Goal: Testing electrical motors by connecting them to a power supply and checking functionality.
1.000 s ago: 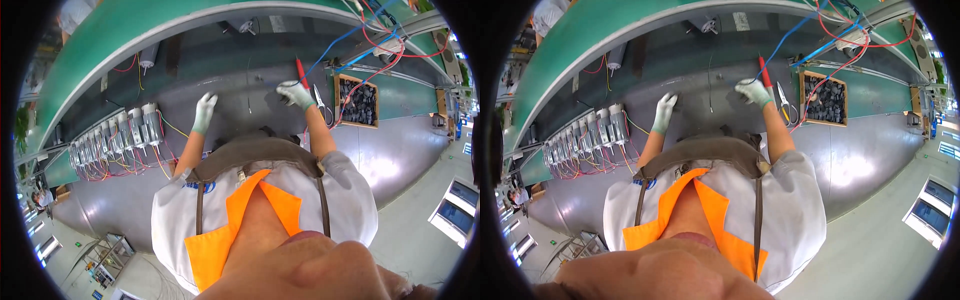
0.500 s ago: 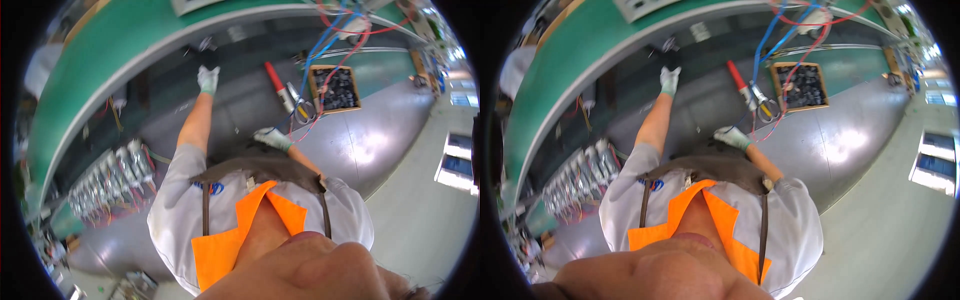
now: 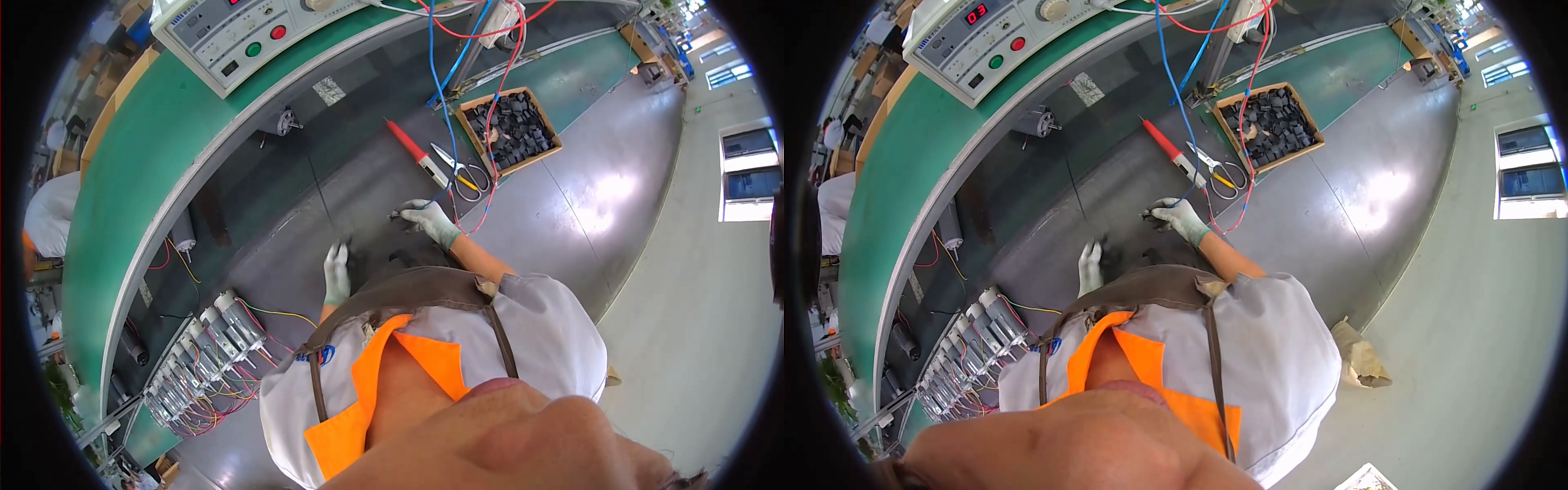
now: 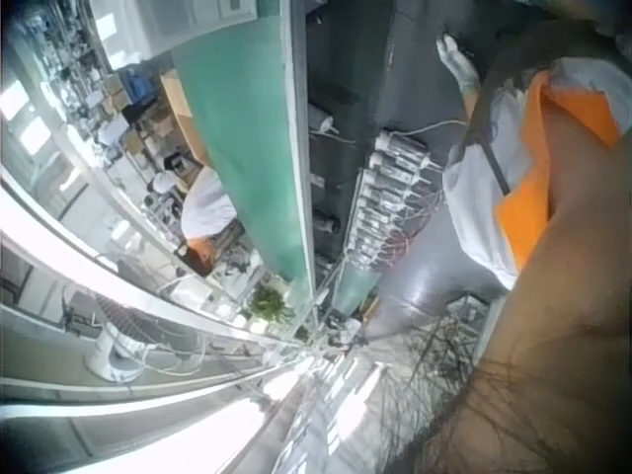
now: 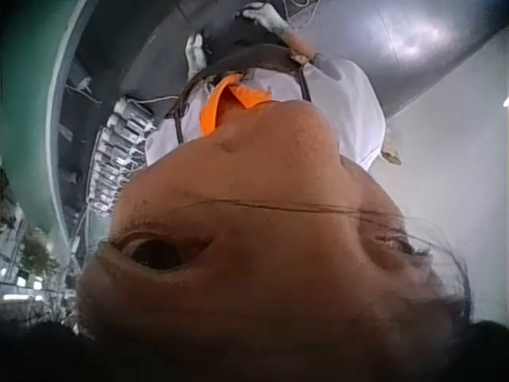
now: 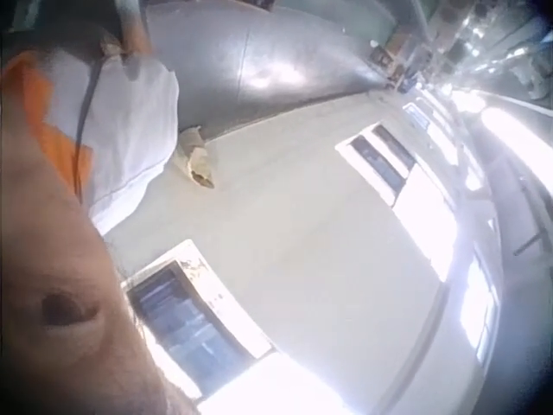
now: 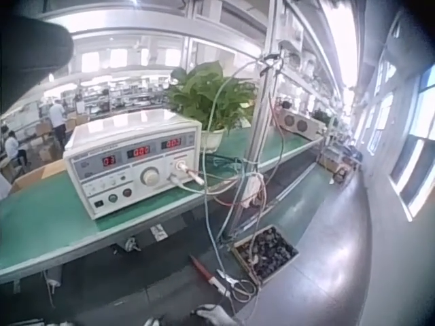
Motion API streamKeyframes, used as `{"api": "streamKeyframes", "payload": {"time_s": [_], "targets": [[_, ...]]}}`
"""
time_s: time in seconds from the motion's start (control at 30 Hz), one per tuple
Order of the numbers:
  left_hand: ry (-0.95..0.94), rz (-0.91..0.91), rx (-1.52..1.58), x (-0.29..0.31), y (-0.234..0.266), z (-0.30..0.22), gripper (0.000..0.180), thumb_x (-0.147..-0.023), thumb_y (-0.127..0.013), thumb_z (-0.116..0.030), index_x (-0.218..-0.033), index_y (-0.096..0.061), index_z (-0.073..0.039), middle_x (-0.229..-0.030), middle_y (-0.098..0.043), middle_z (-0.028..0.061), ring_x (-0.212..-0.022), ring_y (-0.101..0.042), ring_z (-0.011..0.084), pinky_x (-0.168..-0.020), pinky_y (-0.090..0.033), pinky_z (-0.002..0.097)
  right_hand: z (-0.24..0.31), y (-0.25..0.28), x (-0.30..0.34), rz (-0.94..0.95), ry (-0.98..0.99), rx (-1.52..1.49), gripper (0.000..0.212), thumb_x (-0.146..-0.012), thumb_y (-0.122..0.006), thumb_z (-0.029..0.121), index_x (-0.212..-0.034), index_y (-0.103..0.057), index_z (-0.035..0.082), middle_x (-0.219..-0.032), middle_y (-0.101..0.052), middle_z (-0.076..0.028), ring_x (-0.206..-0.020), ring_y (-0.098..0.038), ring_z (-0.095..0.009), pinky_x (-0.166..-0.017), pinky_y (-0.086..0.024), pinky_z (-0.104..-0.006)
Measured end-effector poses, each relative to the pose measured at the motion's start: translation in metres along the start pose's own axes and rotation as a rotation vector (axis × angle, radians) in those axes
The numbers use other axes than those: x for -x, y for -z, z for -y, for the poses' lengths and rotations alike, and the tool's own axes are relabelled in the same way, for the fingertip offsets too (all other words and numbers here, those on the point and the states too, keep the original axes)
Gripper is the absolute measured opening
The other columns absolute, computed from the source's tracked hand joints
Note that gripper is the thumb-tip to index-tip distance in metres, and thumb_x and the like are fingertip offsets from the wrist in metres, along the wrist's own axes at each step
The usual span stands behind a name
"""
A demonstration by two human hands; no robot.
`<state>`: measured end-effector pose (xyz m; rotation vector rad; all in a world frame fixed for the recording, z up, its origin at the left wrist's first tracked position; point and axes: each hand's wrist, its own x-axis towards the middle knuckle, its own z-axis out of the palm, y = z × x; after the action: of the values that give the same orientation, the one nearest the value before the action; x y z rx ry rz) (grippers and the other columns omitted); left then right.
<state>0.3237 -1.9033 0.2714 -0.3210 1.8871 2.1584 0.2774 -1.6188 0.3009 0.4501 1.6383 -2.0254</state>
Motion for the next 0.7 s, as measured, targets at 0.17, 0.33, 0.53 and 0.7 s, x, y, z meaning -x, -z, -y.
{"api": "streamKeyframes", "payload": {"time_s": [0.17,0.33,0.53,0.7], "targets": [[0.198,0.093,0.084,0.039,0.041,-0.002,0.029,-0.103,-0.054,-0.021,-0.121,-0.065,-0.001,-0.105,-0.067,0.0016,-0.097,-0.059,0.0084,-0.090,-0.046,0.0243,0.000,-0.025,-0.009,0.052,-0.011,-0.097,0.028,-0.093,-0.066,0.012,-0.118,-0.061,0.000,-0.104,-0.071,-0.010,-0.084,-0.070,-0.018,-0.071,-0.059,-0.0330],[0.076,0.360,-0.531,-0.004,0.038,-0.021,0.027,-0.099,-0.061,-0.016,-0.116,-0.068,0.004,-0.104,-0.068,-0.0009,-0.093,-0.060,0.0084,-0.087,-0.048,0.0253,0.022,-0.051,0.005,0.100,0.036,0.039,0.022,-0.093,-0.067,0.011,-0.112,-0.066,0.000,-0.099,-0.072,-0.008,-0.082,-0.069,-0.015,-0.066,-0.056,-0.0270],[0.164,0.295,0.116,-0.006,-0.033,-0.095,0.026,-0.096,-0.065,-0.025,-0.104,-0.068,-0.001,-0.088,-0.067,0.0019,-0.074,-0.058,0.0093,-0.067,-0.046,0.0251,0.047,-0.045,0.038,0.065,0.213,-0.106,0.026,-0.092,-0.069,0.015,-0.113,-0.065,0.000,-0.100,-0.071,-0.008,-0.083,-0.069,-0.015,-0.071,-0.057,-0.0288],[0.025,0.215,0.377,-0.013,-0.079,-0.149,0.028,-0.099,-0.059,-0.023,-0.107,-0.063,0.003,-0.089,-0.066,0.0108,-0.086,-0.068,0.0196,-0.078,-0.056,0.0349,0.069,-0.044,0.076,-0.084,0.428,-0.173,0.027,-0.094,-0.067,0.016,-0.113,-0.064,-0.003,-0.101,-0.070,-0.009,-0.081,-0.069,-0.016,-0.071,-0.058,-0.0300]]}}
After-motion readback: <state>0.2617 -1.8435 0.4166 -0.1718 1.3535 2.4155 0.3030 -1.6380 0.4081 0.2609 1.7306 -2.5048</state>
